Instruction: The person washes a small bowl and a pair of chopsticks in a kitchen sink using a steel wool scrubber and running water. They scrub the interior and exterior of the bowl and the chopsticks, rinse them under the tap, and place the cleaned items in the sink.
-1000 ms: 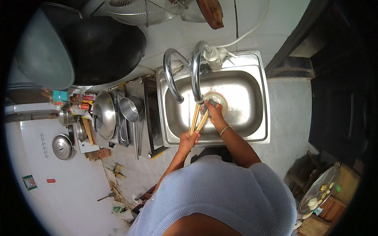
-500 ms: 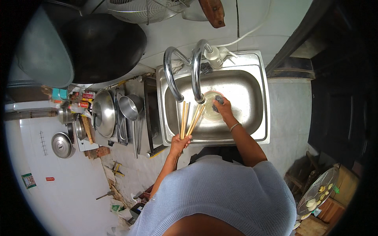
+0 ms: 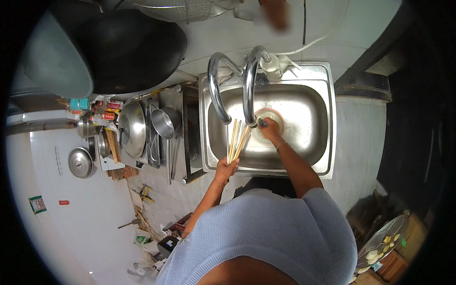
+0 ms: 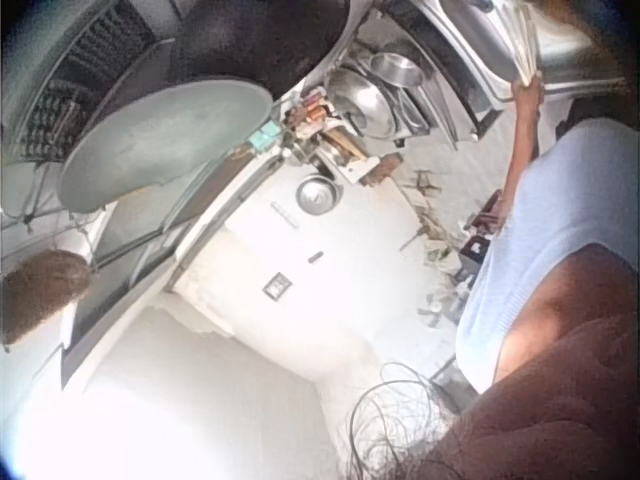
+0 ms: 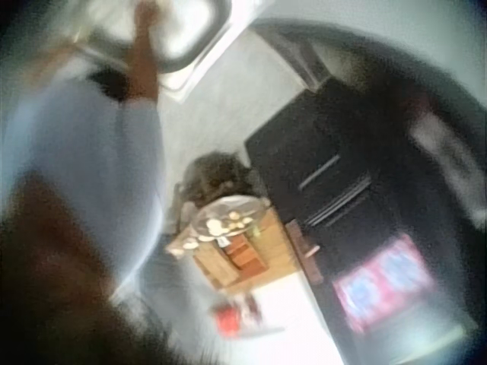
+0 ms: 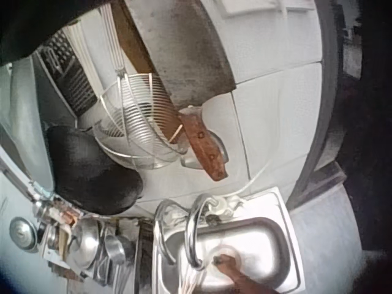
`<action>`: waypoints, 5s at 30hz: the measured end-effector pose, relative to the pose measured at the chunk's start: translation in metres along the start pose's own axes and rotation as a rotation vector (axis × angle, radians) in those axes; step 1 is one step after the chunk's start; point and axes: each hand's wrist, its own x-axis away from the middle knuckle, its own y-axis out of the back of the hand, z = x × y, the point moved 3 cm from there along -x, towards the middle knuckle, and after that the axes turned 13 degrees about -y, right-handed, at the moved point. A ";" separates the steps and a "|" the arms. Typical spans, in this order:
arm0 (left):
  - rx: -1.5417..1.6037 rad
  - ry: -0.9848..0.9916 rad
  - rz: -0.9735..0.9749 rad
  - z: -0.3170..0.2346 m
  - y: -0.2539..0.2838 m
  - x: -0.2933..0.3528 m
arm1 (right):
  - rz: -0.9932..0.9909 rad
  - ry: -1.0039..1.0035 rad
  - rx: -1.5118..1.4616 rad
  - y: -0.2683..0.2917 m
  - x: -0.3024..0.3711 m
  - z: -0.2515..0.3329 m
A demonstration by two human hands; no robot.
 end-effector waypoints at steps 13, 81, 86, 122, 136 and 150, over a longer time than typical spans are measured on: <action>-0.885 -0.391 0.123 -0.030 -0.043 -0.005 | -0.195 0.596 0.095 0.035 0.057 0.085; 0.131 0.054 -0.219 -0.013 0.035 0.038 | 0.427 0.094 0.564 0.006 0.046 0.064; 0.202 -0.013 -0.095 -0.007 0.008 -0.007 | 0.251 0.239 1.052 0.013 0.079 0.081; -0.544 -0.373 -0.339 0.028 -0.068 -0.136 | 0.244 0.644 1.568 0.021 0.010 -0.030; -0.561 -0.348 -0.270 0.048 -0.069 -0.145 | 0.340 0.382 0.919 0.056 0.023 0.002; -0.515 -0.211 -0.148 0.056 -0.065 -0.151 | 0.118 0.311 0.625 0.088 -0.084 -0.015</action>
